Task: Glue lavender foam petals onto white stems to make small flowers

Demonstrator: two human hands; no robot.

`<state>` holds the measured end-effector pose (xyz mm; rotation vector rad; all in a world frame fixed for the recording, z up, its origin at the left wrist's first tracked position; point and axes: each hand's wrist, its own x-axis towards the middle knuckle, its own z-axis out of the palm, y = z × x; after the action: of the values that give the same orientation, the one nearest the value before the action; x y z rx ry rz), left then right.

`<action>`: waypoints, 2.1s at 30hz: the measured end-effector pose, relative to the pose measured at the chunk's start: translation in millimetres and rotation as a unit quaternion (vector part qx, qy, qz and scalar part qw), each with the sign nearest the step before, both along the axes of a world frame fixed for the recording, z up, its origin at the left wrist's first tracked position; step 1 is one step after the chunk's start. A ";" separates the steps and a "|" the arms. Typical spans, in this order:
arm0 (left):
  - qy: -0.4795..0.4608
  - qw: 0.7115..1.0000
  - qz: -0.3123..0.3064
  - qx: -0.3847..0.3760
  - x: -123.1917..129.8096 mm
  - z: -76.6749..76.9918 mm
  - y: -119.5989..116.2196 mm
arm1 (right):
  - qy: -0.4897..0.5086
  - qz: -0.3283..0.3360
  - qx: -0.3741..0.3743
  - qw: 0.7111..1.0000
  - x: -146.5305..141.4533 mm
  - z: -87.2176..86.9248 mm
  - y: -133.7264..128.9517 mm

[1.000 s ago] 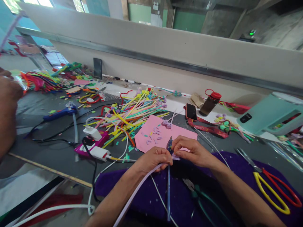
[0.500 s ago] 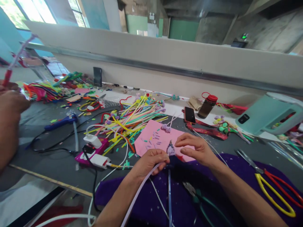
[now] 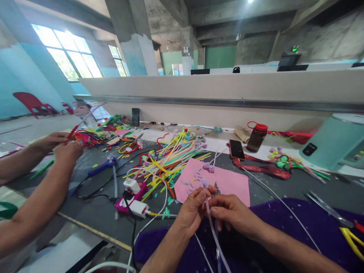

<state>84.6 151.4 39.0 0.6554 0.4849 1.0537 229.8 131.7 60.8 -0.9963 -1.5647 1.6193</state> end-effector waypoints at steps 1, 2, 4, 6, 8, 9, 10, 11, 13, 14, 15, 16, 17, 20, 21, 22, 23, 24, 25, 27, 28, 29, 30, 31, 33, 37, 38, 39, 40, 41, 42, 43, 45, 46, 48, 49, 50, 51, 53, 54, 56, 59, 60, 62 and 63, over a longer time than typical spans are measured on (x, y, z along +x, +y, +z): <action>0.003 1.000 0.002 -0.006 1.2 -1.0 -0.6 | 0.014 -0.003 -0.017 1.000 -2.1 -1.2 -0.9; 0.009 1.000 0.001 -0.011 2.3 -2.1 -1.2 | 0.027 -0.007 -0.031 0.999 -3.8 -2.2 -1.4; 0.023 1.000 -0.007 -0.012 4.4 -3.9 -1.6 | 0.047 -0.017 -0.050 0.997 -5.8 -3.3 -1.6; 0.030 0.999 -0.012 -0.006 6.0 -4.9 -1.3 | 0.053 -0.027 -0.056 0.997 -6.0 -4.2 -0.9; 0.029 0.999 -0.020 -0.005 6.9 -5.0 -0.2 | 0.042 -0.046 -0.049 0.997 -4.8 -5.4 0.6; 0.029 0.999 -0.024 -0.007 7.0 -4.8 0.6 | 0.031 -0.056 -0.040 0.997 -3.9 -6.2 1.7; 0.030 0.999 -0.025 -0.009 6.9 -4.5 1.5 | 0.017 -0.065 -0.027 0.997 -2.8 -6.9 2.9; 0.033 0.999 -0.023 -0.012 6.6 -4.2 2.4 | 0.001 -0.075 -0.013 0.997 -1.6 -7.5 4.2; 0.038 0.999 -0.009 -0.018 5.1 -3.7 4.2 | -0.030 -0.094 0.016 0.995 0.6 -7.8 6.8; 0.043 0.999 0.001 -0.021 4.0 -3.5 5.3 | -0.044 -0.103 0.030 0.993 1.6 -7.6 7.9; 0.050 0.998 0.013 -0.024 2.6 -3.2 6.4 | -0.059 -0.112 0.046 0.991 2.6 -7.1 8.9; 0.058 0.998 0.029 -0.028 1.1 -3.0 7.6 | -0.075 -0.121 0.067 0.988 3.6 -6.6 9.8; 0.064 0.996 0.050 -0.032 -0.7 -2.6 8.9 | -0.091 -0.129 0.090 0.983 4.5 -6.1 10.6; 0.071 0.989 0.124 -0.038 -6.2 -0.7 13.0 | -0.134 -0.143 0.151 0.969 6.7 -5.8 12.4; 0.071 0.987 0.143 -0.034 -7.8 0.2 14.1 | -0.142 -0.144 0.161 0.966 7.0 -6.1 12.7; 0.071 0.985 0.156 -0.028 -9.0 1.0 14.9 | -0.145 -0.144 0.163 0.965 7.1 -6.6 12.7; 0.070 0.984 0.162 -0.022 -9.9 1.8 15.3 | -0.143 -0.142 0.159 0.966 6.8 -7.2 12.5; 0.066 0.985 0.160 -0.015 -10.4 2.5 15.3 | -0.135 -0.137 0.148 0.970 6.4 -7.7 12.1; 0.056 0.987 0.150 -0.009 -10.8 3.0 14.9 | -0.121 -0.128 0.129 0.976 5.8 -8.1 11.5; 0.027 0.993 0.112 0.002 -11.3 3.6 13.3 | -0.080 -0.101 0.076 0.989 4.6 -8.1 10.1; 0.011 0.996 0.091 0.009 -11.6 3.6 12.3 | -0.059 -0.087 0.049 0.993 4.2 -7.8 9.3; -0.001 0.997 0.072 0.016 -12.2 3.6 11.3 | -0.040 -0.074 0.028 0.996 4.0 -7.2 8.5; -0.010 0.998 0.055 0.023 -12.9 3.6 10.5 | -0.025 -0.062 0.011 0.998 4.1 -6.6 7.8; -0.016 0.999 0.042 0.029 -13.8 3.7 9.8 | -0.014 -0.051 -0.001 0.999 4.5 -6.0 7.0; -0.017 0.999 0.025 0.036 -15.9 4.1 8.9 | 0.001 -0.031 -0.017 0.999 5.6 -5.0 5.5; 0.000 0.999 0.017 0.039 -19.8 5.7 7.6 | 0.016 0.007 -0.044 0.999 7.7 -5.2 2.4; 0.007 0.999 0.015 0.038 -20.5 6.1 7.2 | 0.016 0.016 -0.049 0.999 8.0 -5.5 1.8; 0.012 0.999 0.010 0.037 -21.1 6.4 6.9 | 0.015 0.023 -0.054 0.998 8.2 -5.6 1.1; 0.017 0.999 0.004 0.034 -21.6 6.6 6.6 | 0.014 0.028 -0.057 0.998 8.3 -5.6 0.6; 0.021 0.999 -0.001 0.032 -22.0 6.7 6.3 | 0.012 0.033 -0.059 0.998 8.4 -5.4 0.1; 0.024 0.999 -0.005 0.030 -22.3 6.7 6.1 | 0.011 0.039 -0.061 0.997 8.4 -5.1 -0.3; 0.026 0.999 -0.009 0.029 -22.5 6.7 5.9 | 0.010 0.044 -0.063 0.997 8.4 -4.7 -0.6; 0.030 0.999 -0.014 0.026 -22.5 6.6 5.6 | 0.004 0.051 -0.066 0.997 8.2 -4.0 -1.1; 0.031 0.999 -0.015 0.025 -22.4 6.5 5.3 | 0.000 0.054 -0.068 0.996 8.2 -3.8 -1.2; 0.034 0.999 -0.017 0.025 -22.2 6.3 4.7 | -0.006 0.057 -0.071 0.996 8.1 -3.9 -1.4; 0.034 0.999 -0.018 0.027 -22.1 6.1 4.4 | -0.009 0.058 -0.072 0.996 8.1 -4.1 -1.5; 0.034 0.999 -0.018 0.028 -22.0 5.9 4.1 | -0.010 0.059 -0.072 0.996 8.2 -4.4 -1.5; 0.033 0.999 -0.019 0.028 -21.9 5.5 3.9 | -0.010 0.059 -0.072 0.996 8.2 -4.6 -1.5; 0.033 0.999 -0.018 0.031 -22.0 4.7 3.7 | -0.009 0.059 -0.070 0.996 8.2 -5.0 -1.6; 0.034 0.999 -0.016 0.034 -22.0 4.3 3.7 | -0.008 0.060 -0.068 0.996 8.2 -5.1 -1.7; 0.032 0.998 -0.017 0.042 -22.2 3.5 4.0 | -0.006 0.059 -0.065 0.996 8.2 -5.1 -1.8; 0.025 0.998 -0.021 0.045 -22.4 2.9 4.5 | -0.006 0.060 -0.065 0.996 8.4 -4.8 -1.8; 0.024 0.999 -0.021 0.045 -22.4 2.7 4.6 | -0.007 0.062 -0.065 0.996 8.5 -4.7 -1.7; 0.027 0.999 -0.019 0.042 -22.4 2.4 4.9 | -0.011 0.063 -0.065 0.996 8.7 -4.6 -1.6; 0.029 0.999 -0.018 0.042 -22.4 2.2 5.1 | -0.013 0.063 -0.063 0.996 8.8 -4.6 -1.5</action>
<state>62.2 156.6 41.1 0.7671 0.4798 1.0282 238.6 130.2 56.2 -1.0055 -1.5873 1.8184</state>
